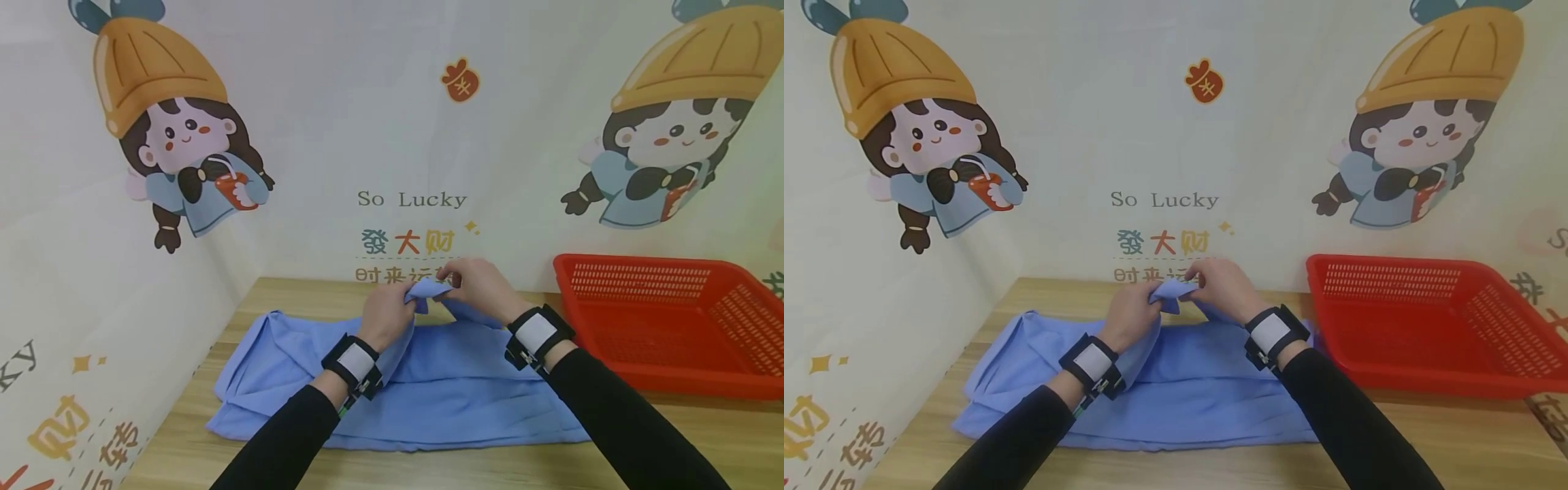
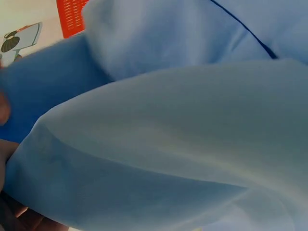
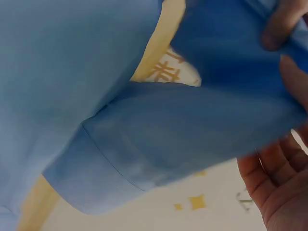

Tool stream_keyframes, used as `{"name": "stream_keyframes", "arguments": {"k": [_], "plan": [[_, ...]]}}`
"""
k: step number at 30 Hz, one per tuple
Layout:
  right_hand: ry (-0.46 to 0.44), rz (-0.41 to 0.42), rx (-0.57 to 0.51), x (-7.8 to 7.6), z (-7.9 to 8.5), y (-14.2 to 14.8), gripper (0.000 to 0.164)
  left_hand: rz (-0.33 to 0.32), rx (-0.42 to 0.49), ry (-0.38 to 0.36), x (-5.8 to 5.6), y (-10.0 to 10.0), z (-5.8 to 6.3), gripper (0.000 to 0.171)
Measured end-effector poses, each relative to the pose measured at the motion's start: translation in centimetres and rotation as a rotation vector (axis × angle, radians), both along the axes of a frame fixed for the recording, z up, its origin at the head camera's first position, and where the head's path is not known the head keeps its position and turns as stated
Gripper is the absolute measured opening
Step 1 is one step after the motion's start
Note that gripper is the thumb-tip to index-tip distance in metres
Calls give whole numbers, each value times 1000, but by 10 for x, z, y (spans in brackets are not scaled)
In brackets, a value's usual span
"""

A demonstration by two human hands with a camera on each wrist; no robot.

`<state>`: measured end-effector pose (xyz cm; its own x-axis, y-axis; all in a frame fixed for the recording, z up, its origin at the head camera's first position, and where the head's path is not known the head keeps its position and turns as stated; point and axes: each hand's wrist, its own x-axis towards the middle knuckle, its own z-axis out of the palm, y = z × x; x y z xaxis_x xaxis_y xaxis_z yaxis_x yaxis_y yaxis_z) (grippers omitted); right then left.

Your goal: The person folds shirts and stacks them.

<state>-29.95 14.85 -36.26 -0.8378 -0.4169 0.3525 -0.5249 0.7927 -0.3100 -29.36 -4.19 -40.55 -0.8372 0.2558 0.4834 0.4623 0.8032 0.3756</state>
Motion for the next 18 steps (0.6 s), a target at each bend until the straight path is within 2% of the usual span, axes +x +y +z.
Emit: {"name": "stream_keyframes", "arguments": {"k": [6,8,11,14,18], "plan": [[-144,49,-38,-6,-29,12,49,-44,7,37,7,-6,15,18],[-175,64,-54,-8,-40,17,47,-61,15,44,10,-8,20,22],[-185,66,-78,-10,-54,27,32,-77,10,60,13,-12,24,26],[-110,18,-59,-8,-58,38,21,-90,-2,53,16,-20,25,27],[44,-114,-41,1,-43,49,22,-93,-23,44,20,-32,26,30]]}}
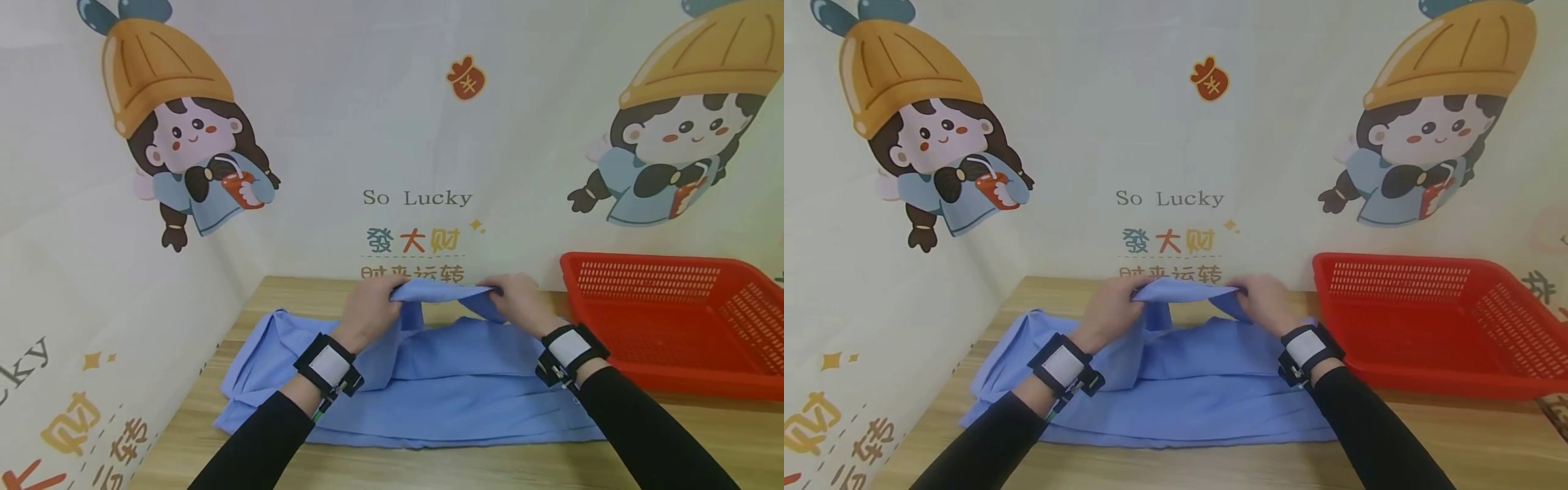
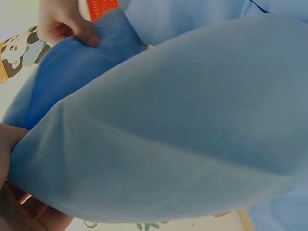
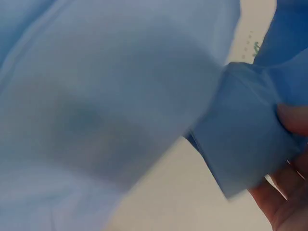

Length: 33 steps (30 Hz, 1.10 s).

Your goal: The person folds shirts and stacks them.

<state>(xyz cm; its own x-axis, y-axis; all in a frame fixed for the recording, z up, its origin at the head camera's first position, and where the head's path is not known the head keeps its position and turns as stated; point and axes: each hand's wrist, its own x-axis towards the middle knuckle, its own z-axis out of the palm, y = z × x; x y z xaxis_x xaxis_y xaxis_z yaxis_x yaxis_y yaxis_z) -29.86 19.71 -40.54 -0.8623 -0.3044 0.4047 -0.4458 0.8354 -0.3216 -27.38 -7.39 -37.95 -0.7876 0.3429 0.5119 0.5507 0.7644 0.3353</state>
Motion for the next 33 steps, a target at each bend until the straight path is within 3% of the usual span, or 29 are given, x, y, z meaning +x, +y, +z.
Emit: {"name": "stream_keyframes", "arguments": {"k": [3,6,9,11,14,17,20,22,24,29,33], "plan": [[147,-44,4,9,20,10,21,-11,-1,20,5,-5,2,32],[345,-19,31,19,41,21,19,-42,-12,56,9,-9,2,29],[505,21,106,31,59,31,22,-83,-60,86,12,-14,-7,26],[555,39,201,41,65,37,28,-118,-98,77,14,-18,-18,24],[551,72,378,56,64,47,38,-179,-136,-25,18,-26,-36,27],[512,108,553,70,51,58,47,-222,-157,-223,21,-39,-54,41],[453,135,687,81,34,66,51,-187,-179,-436,23,-58,-72,55],[412,158,751,89,22,69,52,-141,-205,-523,22,-73,-83,59],[373,188,810,95,11,69,49,-92,-249,-554,21,-89,-93,62],[293,248,903,103,-10,66,37,-66,-335,-505,15,-129,-110,70],[200,205,842,110,-8,64,37,-68,-356,-512,8,-154,-118,78]]}}
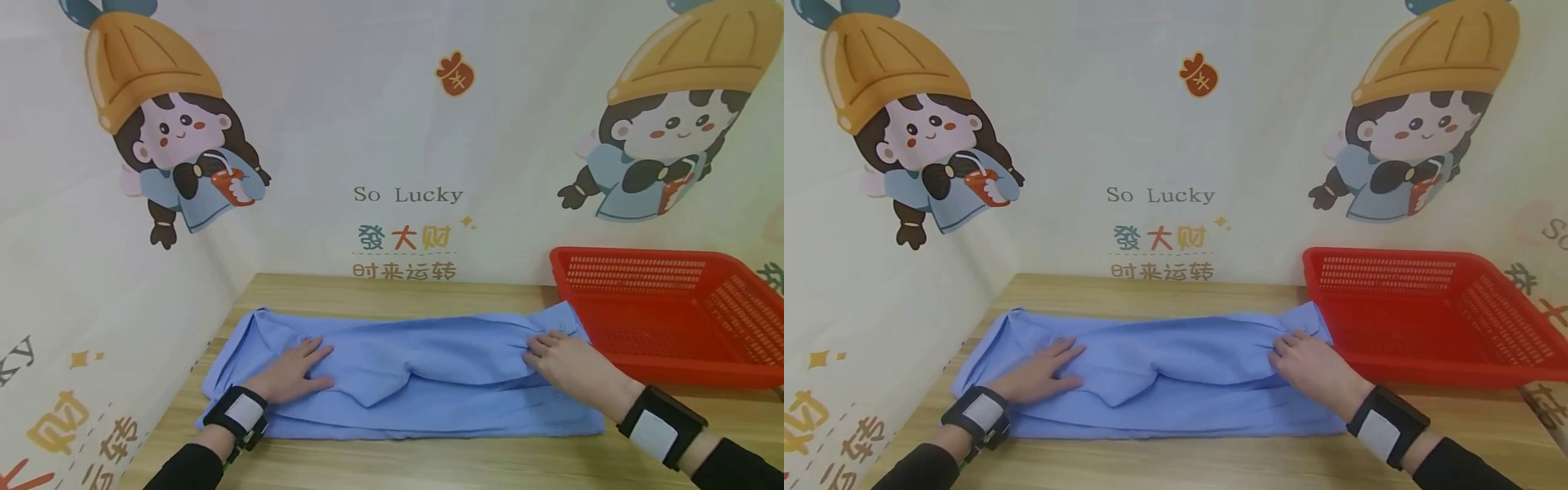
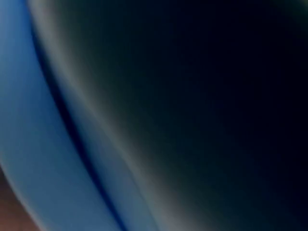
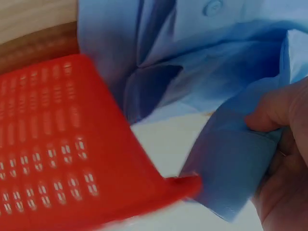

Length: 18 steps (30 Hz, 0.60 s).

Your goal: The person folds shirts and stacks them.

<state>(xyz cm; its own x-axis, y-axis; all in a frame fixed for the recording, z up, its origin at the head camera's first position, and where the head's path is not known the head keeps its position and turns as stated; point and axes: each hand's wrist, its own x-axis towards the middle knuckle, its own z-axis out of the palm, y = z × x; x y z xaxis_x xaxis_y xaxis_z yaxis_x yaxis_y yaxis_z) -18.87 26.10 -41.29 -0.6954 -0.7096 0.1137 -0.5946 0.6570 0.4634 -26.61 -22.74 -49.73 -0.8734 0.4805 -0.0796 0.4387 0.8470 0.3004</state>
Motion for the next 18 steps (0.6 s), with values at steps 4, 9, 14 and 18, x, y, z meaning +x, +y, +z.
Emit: {"name": "stream_keyframes", "arguments": {"k": [4,9,14,18], "plan": [[-50,-41,-91,6,10,-9,42,18,10,-27,-6,-20,4,83],[-94,-43,-65,12,-8,-19,36,34,9,-80,-11,-26,16,83],[-135,-74,-5,24,-47,-25,26,20,9,-72,-10,-23,21,75],[-300,-143,-91,25,-49,-28,29,49,36,-45,-6,-19,21,67]]}}
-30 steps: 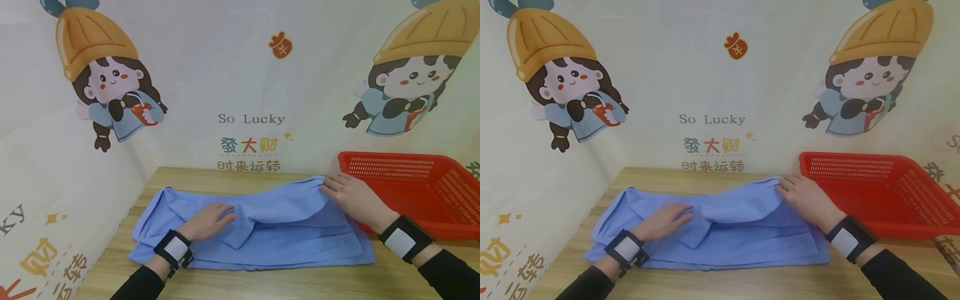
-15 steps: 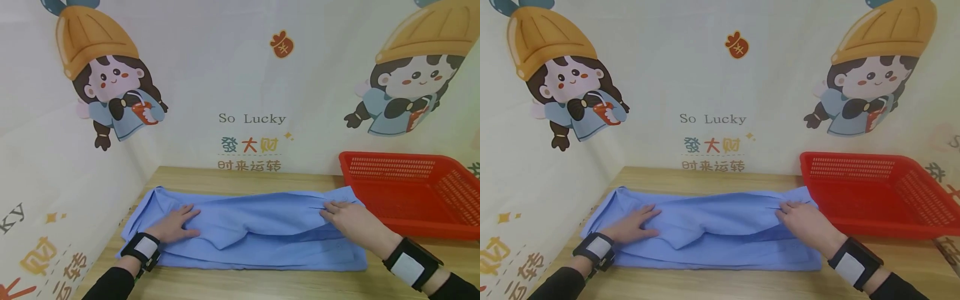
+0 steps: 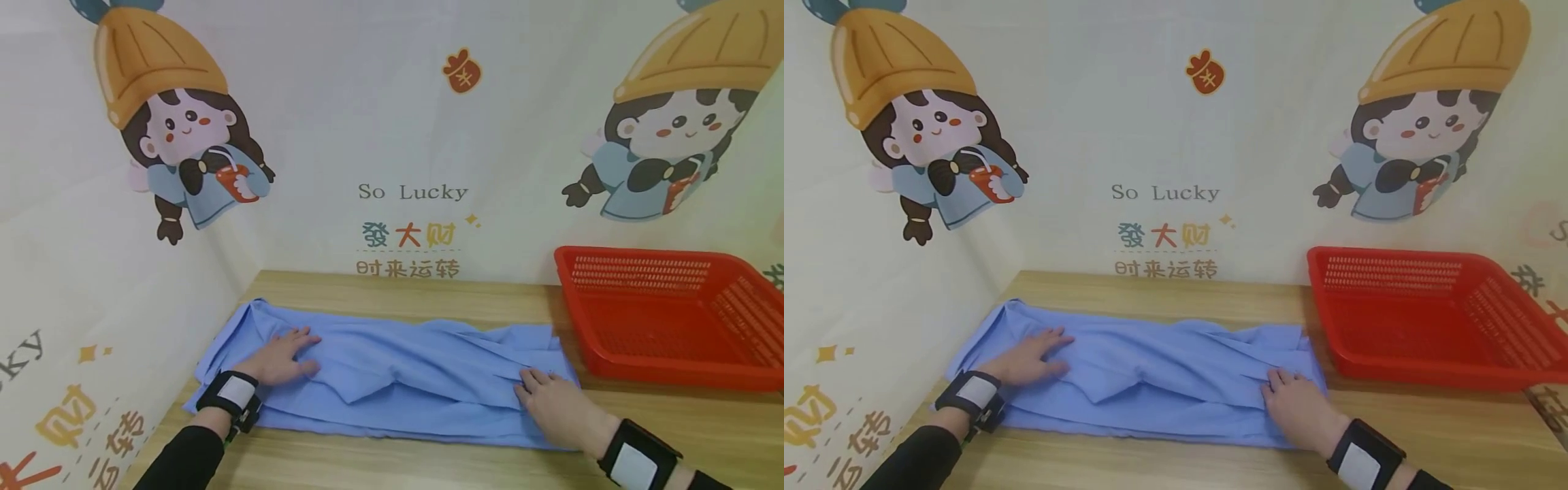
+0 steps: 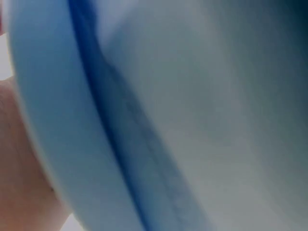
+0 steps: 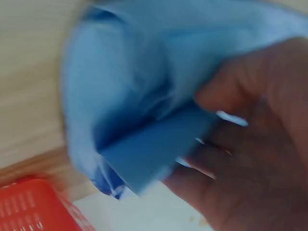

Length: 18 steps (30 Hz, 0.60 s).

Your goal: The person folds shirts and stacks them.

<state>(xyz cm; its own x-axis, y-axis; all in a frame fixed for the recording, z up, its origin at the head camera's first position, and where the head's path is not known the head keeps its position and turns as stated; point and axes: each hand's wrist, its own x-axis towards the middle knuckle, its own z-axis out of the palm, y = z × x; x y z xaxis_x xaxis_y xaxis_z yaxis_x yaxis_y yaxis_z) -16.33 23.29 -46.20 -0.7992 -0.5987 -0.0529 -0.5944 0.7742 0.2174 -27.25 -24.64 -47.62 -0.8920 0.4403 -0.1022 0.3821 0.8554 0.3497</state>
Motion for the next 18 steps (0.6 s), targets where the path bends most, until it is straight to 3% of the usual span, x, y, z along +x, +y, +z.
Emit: {"name": "stream_keyframes", "arguments": {"k": [3,6,8,13,18], "plan": [[-135,-78,-143,-7,15,-3,30,43,-19,67,5,14,1,64],[-173,-132,-297,-18,25,-15,37,70,-47,137,17,39,4,61],[-171,-159,-375,-26,26,-24,46,62,-46,145,27,61,8,61],[-228,-214,-418,-44,5,-40,62,-19,-89,66,47,101,12,72],[-312,-311,-413,-57,-18,-32,81,-45,-167,-6,49,95,0,84]]}}
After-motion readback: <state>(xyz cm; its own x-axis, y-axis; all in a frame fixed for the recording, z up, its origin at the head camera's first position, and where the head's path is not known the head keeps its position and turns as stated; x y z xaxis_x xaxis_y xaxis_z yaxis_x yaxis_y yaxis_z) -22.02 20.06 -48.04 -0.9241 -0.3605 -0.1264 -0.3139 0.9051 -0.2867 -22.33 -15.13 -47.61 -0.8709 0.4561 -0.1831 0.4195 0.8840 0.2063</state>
